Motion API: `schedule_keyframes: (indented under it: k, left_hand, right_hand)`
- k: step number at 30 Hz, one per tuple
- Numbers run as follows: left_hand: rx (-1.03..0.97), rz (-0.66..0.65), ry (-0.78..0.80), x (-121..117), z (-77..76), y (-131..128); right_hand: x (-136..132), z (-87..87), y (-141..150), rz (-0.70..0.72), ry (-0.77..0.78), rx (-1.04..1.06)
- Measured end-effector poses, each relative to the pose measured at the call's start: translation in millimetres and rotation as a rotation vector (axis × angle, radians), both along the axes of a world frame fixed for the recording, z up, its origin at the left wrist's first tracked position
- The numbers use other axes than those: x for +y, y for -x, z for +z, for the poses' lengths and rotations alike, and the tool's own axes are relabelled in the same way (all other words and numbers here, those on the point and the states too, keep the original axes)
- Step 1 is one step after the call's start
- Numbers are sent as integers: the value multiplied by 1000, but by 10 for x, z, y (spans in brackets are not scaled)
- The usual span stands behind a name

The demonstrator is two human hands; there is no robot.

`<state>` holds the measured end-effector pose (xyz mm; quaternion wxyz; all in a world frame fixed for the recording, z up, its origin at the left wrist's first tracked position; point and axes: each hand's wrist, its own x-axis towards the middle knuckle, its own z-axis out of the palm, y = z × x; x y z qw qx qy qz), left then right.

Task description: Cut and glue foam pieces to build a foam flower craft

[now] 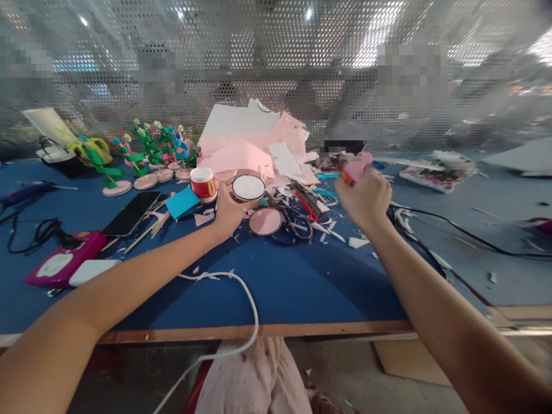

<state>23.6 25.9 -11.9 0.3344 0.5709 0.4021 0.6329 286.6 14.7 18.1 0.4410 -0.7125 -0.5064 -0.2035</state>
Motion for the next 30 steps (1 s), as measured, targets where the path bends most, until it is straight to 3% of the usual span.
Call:
schedule_keyframes:
  k: [3,8,13,18,20,23,26,30]
  left_hand:
    - [3,13,-17,4,0,0]
    - [-14,12,-17,8,0,-9]
    - [-16,12,-9,21,-15,-7]
    - [18,-14,-29,9,-17,-1]
    - [30,-66,-31,9,-20,5]
    - [33,-86,-49,17,-25,21]
    - [17,-85,-73,24,-26,31]
    - [12,-100,-75,20,-16,27]
  right_hand:
    - [95,-49,-168,-57,138,101]
    - [172,-183,-46,7,300,150]
    - [250,-298,58,182,110,145]
    - [77,-106,231,219,-54,-48]
    - [-64,-16,407,339,58,-79]
    - [-268,22,704,587,392,-70]
    - [-390,-25,906,606,501,-142]
    - [-413,-65,976,686,532,-159]
